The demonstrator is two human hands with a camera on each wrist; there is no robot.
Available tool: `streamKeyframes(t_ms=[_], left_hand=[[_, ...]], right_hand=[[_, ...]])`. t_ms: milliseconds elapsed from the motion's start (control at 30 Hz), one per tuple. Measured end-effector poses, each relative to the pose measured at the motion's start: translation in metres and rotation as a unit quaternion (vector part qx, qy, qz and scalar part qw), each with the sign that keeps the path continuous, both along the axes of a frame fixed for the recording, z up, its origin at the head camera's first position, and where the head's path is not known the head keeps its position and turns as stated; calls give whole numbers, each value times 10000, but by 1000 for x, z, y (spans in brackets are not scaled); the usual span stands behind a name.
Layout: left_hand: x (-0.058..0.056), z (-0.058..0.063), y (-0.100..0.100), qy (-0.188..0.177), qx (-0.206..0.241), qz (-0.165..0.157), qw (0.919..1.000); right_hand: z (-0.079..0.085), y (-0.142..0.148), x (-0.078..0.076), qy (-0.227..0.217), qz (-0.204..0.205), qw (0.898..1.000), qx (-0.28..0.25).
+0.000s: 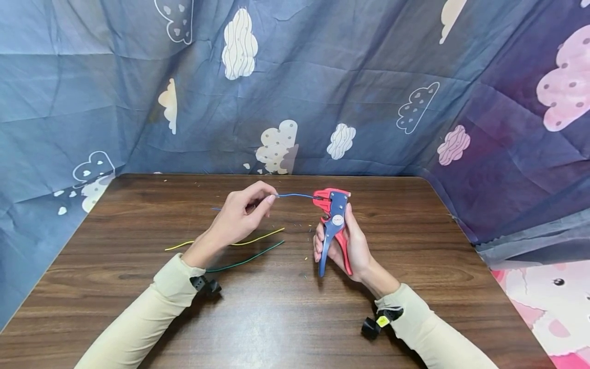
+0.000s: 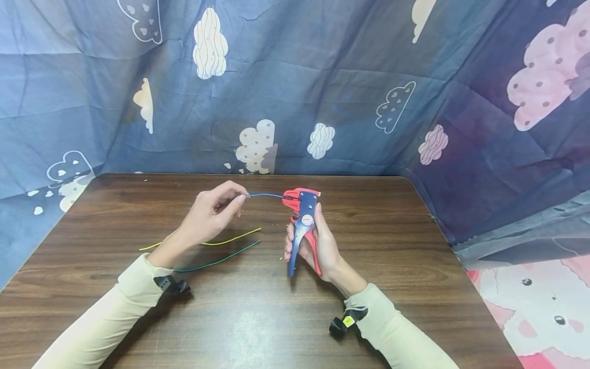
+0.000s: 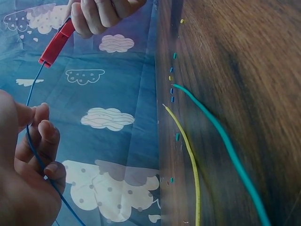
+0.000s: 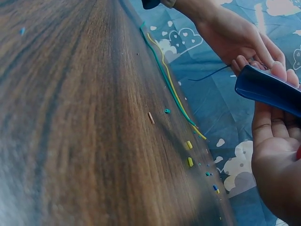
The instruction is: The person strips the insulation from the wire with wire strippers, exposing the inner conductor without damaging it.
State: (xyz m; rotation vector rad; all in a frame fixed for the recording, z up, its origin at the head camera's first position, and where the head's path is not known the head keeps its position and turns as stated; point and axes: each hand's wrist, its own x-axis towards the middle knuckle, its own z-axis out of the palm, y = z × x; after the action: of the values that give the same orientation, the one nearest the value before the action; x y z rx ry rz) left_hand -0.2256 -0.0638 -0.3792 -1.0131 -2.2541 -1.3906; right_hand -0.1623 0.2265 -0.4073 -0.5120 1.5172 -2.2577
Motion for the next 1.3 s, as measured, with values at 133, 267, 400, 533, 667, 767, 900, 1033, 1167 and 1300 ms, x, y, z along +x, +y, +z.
streamKeyframes(t_ms=[133,267,400,533,667,767,900,1033,1167,1300], left_hand=[[0,1,0,-19,-3,-3,10000],[0,2,-1,-12,-5,-1,10000],[0,2,-1,-10,-6,13,10000],[1,2,0,9,-22,16,10000],[1,2,0,26,-42,22,10000],[1,1,1,29,-19,14,10000],[1,0,1,78,-15,-27,10000],[1,-1,2,135,-20,-41,9999],[1,-1,1,127,4,-16,9999],[2,0,1,126,-19,-58,9999]], right_hand=[[-1,0,0,49,-18,10000,29],[-1,0,0,66,-82,9999,90],[-2,-1,0,86,-183,9996,213],[-1,-1,1,119,-355,9984,425],[1,-2,2,175,-522,9963,665],[1,-3,2,237,-704,9942,777],[2,-4,0,306,-1055,9909,781],[0,-3,-2,331,-1088,9908,736],[0,-4,-1,345,-1023,9918,681],[-1,-5,0,282,-1056,9921,622]])
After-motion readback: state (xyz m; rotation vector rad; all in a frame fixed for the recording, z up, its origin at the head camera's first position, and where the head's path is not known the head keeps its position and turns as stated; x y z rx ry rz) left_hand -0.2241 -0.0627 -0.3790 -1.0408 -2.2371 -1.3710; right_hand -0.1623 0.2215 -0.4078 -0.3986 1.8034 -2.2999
